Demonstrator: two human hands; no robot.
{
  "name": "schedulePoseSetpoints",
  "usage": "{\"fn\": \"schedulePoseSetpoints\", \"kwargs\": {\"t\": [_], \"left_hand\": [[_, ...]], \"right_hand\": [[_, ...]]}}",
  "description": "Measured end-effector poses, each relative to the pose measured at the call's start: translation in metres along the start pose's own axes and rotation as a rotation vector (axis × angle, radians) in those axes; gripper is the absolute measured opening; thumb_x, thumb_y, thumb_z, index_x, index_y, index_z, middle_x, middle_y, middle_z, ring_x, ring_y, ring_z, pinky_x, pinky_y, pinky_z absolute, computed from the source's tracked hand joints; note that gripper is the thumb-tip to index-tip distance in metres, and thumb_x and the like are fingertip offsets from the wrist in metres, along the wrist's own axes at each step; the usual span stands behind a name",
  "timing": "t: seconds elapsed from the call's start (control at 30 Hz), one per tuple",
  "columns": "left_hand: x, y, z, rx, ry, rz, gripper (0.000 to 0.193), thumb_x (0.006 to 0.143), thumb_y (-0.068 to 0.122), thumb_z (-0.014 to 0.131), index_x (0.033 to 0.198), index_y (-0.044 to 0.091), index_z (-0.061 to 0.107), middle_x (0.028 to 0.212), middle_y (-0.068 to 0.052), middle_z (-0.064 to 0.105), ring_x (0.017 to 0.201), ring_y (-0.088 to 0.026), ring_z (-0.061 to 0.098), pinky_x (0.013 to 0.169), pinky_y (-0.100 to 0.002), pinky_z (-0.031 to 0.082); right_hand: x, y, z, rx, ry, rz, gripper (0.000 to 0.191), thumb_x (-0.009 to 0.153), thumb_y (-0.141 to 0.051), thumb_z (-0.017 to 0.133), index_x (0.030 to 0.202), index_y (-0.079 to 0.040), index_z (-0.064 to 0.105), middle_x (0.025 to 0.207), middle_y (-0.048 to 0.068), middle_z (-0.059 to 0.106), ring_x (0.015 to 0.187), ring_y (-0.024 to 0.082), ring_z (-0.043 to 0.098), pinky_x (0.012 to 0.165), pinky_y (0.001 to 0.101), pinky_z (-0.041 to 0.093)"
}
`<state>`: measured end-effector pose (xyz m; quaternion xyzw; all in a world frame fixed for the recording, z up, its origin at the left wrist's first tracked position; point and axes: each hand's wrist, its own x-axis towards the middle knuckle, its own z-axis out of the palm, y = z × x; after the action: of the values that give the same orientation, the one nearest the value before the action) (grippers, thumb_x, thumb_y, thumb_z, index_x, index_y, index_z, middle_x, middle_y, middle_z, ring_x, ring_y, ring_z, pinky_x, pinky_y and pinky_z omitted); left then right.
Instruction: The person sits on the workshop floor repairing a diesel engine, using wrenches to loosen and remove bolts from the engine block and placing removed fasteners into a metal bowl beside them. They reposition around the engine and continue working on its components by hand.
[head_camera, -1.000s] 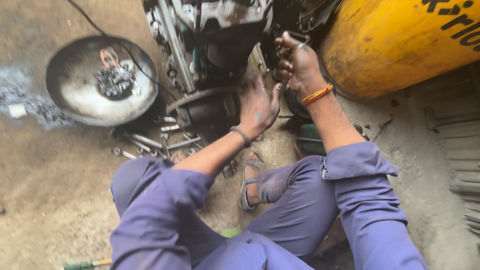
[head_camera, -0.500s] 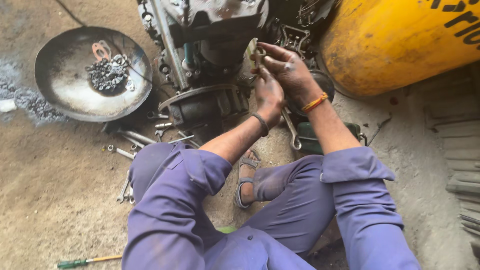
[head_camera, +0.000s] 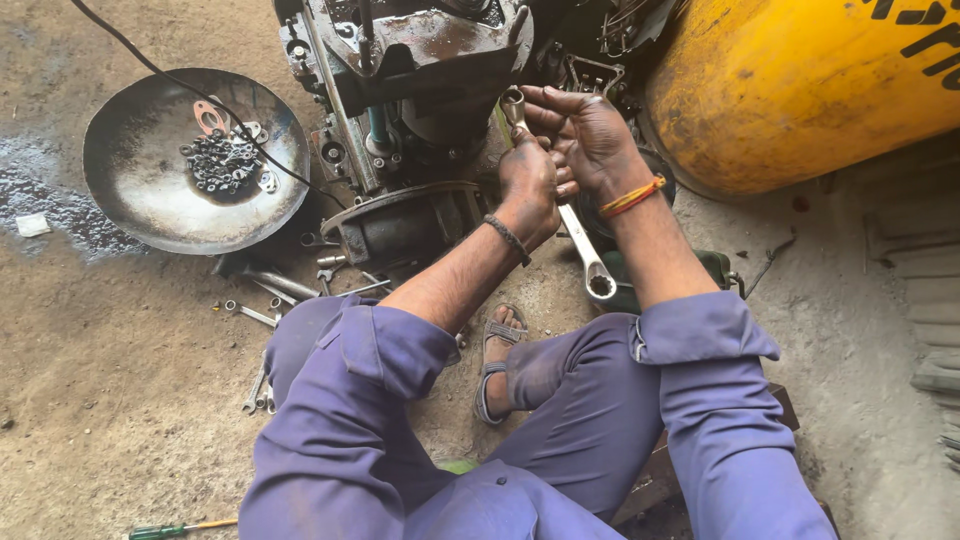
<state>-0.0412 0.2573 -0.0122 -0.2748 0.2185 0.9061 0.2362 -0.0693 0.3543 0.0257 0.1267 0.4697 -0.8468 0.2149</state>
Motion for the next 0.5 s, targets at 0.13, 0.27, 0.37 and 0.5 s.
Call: {"fn": "schedulePoseSetpoints", "kwargs": {"t": [0.13,0.27,0.37,0.5], "left_hand": [[-0.01,0.004,0.007,0.03,0.032,0.004,0.032,0.108,0.036,0.03,0.096,0.01,0.044,0.067,-0.001,0.042,0.043,-0.007,0.033,0.036,-0.025,0.026],[-0.011,0.007,0.011,0.058,0.024,-0.001,0.037,0.108,0.032,0.029,0.096,0.003,0.048,0.074,-0.006,0.053,0.047,-0.009,0.043,0.038,-0.024,0.033],[-0.006,0.007,0.013,0.081,0.027,-0.004,0.04,0.108,0.034,0.029,0.095,0.002,0.05,0.076,-0.006,0.055,0.048,-0.009,0.043,0.039,-0.024,0.034],[-0.003,0.009,0.011,0.014,0.037,-0.029,0.037,0.106,0.036,0.031,0.092,0.005,0.047,0.072,-0.005,0.051,0.045,-0.008,0.038,0.036,-0.024,0.03]], "right_hand": [[-0.013,-0.007,0.013,0.02,-0.006,0.055,0.038,0.104,-0.026,0.054,0.128,0.001,0.064,0.112,0.014,0.075,0.098,0.024,0.073,0.083,0.0359,0.063],[-0.014,-0.008,0.02,-0.034,0.041,0.044,0.042,0.102,-0.032,0.055,0.127,-0.001,0.066,0.112,0.013,0.074,0.096,0.023,0.072,0.081,0.036,0.062],[-0.01,-0.009,0.022,-0.095,0.131,0.052,0.042,0.1,-0.036,0.054,0.123,-0.003,0.067,0.107,0.011,0.074,0.092,0.022,0.072,0.078,0.0376,0.063],[-0.005,-0.009,0.023,-0.061,0.12,0.05,0.043,0.101,-0.037,0.058,0.122,-0.001,0.066,0.109,0.014,0.074,0.094,0.024,0.073,0.081,0.0371,0.063]]}}
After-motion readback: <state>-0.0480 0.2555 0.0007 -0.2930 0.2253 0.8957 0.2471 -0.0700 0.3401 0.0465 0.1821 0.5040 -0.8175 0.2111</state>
